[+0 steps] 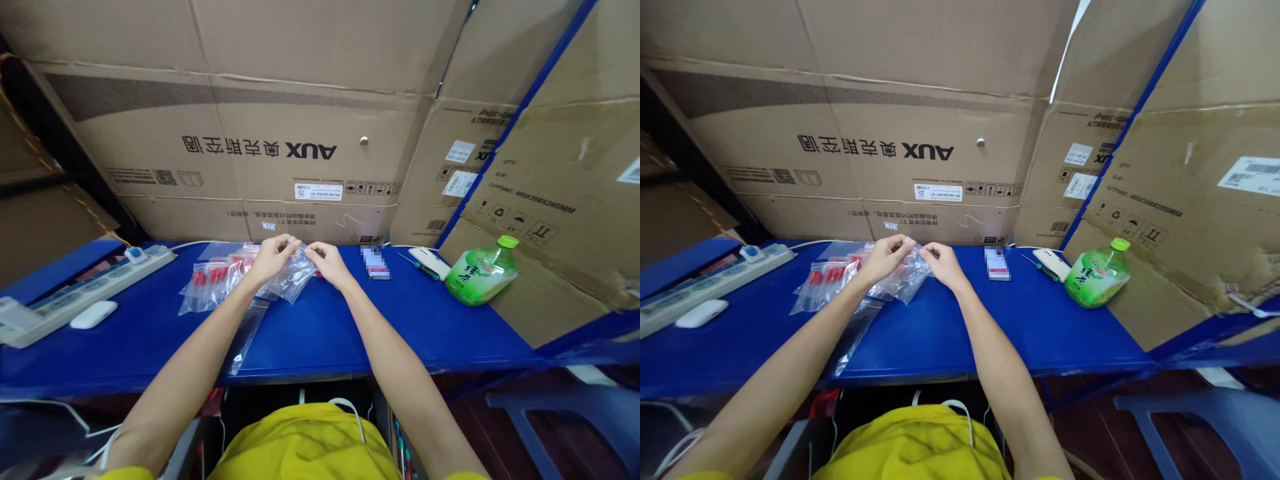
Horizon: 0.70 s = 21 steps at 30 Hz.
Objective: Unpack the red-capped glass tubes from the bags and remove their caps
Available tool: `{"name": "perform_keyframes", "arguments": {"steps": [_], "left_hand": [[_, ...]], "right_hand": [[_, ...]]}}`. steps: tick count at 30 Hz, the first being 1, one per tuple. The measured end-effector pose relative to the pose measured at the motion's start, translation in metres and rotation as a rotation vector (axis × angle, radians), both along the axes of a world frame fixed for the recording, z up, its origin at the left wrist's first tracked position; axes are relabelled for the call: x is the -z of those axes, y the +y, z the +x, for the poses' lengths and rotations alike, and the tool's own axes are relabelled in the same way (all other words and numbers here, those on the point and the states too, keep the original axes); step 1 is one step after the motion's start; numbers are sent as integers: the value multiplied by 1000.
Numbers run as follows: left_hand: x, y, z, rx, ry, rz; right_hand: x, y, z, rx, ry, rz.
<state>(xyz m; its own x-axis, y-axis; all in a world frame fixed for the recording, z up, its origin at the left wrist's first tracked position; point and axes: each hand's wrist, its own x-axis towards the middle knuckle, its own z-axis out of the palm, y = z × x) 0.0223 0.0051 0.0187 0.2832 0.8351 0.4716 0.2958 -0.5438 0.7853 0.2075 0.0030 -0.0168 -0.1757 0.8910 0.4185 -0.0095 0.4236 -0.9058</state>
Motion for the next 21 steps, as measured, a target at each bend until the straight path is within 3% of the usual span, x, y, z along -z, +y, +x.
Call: {"name": "perform_keyframes", "arguments": {"steps": [4,12,16,21], "left_hand": [[-3,-2,-1,71,36,-69],[-8,-4,-3,16,-19,-39],[-5,-2,-3,36,-55,-53],[1,6,-7,-36,-126,-78]], "right_hand": [[0,1,0,0,32,-21],[-4,-1,3,43,67,-91],[-6,-3,1,60,78,-87],[-7,-3,0,67,142,-135]]}}
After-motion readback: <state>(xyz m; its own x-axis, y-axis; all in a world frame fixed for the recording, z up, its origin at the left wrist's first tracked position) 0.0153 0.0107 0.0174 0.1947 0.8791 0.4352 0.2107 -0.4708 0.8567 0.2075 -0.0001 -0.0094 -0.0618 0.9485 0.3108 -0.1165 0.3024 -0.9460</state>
